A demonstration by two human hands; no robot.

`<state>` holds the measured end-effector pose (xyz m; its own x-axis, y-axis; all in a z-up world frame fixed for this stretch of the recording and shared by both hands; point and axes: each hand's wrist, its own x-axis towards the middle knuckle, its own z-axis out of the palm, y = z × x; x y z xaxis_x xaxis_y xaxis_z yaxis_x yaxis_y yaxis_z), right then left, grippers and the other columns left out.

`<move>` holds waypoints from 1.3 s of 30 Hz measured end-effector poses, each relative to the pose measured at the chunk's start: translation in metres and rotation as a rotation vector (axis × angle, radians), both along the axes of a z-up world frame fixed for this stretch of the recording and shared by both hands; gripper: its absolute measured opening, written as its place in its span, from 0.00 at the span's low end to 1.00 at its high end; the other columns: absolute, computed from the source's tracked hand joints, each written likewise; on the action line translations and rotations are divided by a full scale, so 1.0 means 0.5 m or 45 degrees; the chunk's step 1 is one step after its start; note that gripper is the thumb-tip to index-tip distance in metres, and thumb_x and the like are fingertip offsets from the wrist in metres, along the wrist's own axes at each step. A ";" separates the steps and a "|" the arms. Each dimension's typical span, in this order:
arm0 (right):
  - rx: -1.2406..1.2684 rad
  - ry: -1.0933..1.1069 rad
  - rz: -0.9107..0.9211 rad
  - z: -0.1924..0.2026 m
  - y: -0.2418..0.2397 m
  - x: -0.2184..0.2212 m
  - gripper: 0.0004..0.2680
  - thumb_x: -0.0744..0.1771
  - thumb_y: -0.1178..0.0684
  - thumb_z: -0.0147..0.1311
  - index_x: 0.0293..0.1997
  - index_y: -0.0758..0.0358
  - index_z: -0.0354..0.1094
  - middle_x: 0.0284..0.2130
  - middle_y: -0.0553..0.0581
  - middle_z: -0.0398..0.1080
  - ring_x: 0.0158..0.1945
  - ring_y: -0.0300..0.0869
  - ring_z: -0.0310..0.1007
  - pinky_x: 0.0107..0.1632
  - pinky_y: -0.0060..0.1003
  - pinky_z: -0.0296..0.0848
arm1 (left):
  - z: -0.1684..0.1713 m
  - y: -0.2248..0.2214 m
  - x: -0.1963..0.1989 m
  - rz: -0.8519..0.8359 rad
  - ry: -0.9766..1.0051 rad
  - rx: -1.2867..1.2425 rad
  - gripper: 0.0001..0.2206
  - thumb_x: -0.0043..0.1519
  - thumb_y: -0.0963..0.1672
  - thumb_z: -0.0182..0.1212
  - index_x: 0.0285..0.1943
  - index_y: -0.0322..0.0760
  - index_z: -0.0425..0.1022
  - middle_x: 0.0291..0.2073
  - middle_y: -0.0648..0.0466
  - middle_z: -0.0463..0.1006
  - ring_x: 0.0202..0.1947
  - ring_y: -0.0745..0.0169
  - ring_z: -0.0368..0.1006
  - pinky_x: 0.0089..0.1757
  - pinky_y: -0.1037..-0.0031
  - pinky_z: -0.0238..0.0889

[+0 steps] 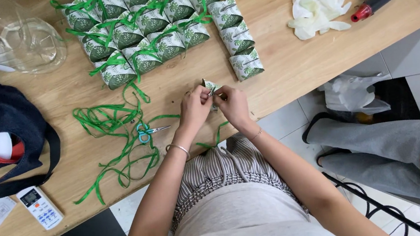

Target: Tying green ribbons onto small square-patterned packages and then working with decorative floral molds.

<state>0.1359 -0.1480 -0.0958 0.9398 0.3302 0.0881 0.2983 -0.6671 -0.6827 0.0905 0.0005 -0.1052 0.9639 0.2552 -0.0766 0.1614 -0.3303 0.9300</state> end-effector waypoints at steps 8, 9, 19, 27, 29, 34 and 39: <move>0.626 1.047 -0.025 0.002 -0.027 0.033 0.04 0.68 0.59 0.55 0.42 0.71 0.72 0.24 0.54 0.75 0.17 0.31 0.62 0.20 0.27 0.60 | -0.033 0.016 -0.023 0.030 0.047 -0.540 0.11 0.65 0.40 0.59 0.55 0.31 0.78 0.39 0.49 0.84 0.40 0.66 0.82 0.41 0.74 0.76; 0.620 1.072 -0.037 0.000 -0.030 0.037 0.04 0.68 0.60 0.55 0.43 0.70 0.72 0.24 0.54 0.75 0.17 0.31 0.62 0.20 0.27 0.59 | -0.040 0.015 -0.023 0.052 0.192 -0.764 0.11 0.66 0.41 0.58 0.55 0.31 0.77 0.38 0.50 0.84 0.39 0.67 0.82 0.41 0.74 0.78; 0.446 1.211 0.232 0.014 -0.039 0.103 0.05 0.69 0.57 0.53 0.45 0.68 0.71 0.24 0.54 0.75 0.17 0.31 0.62 0.20 0.27 0.59 | 0.058 -0.010 -0.021 0.052 -0.124 0.583 0.06 0.59 0.42 0.68 0.42 0.39 0.80 0.42 0.47 0.79 0.35 0.49 0.78 0.35 0.61 0.71; 0.195 1.066 0.295 0.086 -0.065 0.167 0.03 0.65 0.59 0.60 0.37 0.65 0.70 0.25 0.54 0.76 0.19 0.33 0.69 0.21 0.28 0.64 | 0.042 0.048 -0.022 0.142 0.071 -0.112 0.05 0.59 0.41 0.65 0.40 0.34 0.80 0.37 0.50 0.85 0.36 0.65 0.82 0.40 0.74 0.75; 0.164 1.115 0.279 0.133 -0.088 0.175 0.04 0.65 0.58 0.61 0.37 0.65 0.70 0.25 0.54 0.76 0.20 0.33 0.69 0.22 0.28 0.64 | 0.106 0.067 -0.033 0.219 0.193 -0.306 0.04 0.61 0.41 0.62 0.40 0.36 0.79 0.40 0.47 0.84 0.37 0.64 0.79 0.39 0.74 0.75; 0.281 1.243 0.335 0.185 -0.142 0.192 0.04 0.64 0.60 0.61 0.37 0.62 0.71 0.26 0.55 0.77 0.20 0.33 0.67 0.22 0.29 0.62 | 0.104 0.121 -0.055 0.274 0.047 -0.938 0.04 0.64 0.41 0.56 0.38 0.35 0.76 0.50 0.48 0.83 0.43 0.64 0.80 0.43 0.77 0.73; 0.533 1.325 0.561 0.217 -0.157 0.177 0.05 0.69 0.59 0.59 0.36 0.71 0.76 0.28 0.59 0.77 0.23 0.35 0.70 0.25 0.29 0.65 | 0.199 0.131 -0.065 0.202 -0.083 -1.211 0.04 0.68 0.41 0.53 0.40 0.35 0.71 0.50 0.42 0.83 0.43 0.61 0.81 0.44 0.74 0.73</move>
<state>0.2242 -0.2263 0.0129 0.4383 0.7674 -0.4680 -0.3772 -0.3156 -0.8707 0.0582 0.0662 -0.0059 0.9331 0.2416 -0.2664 0.0780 0.5871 0.8057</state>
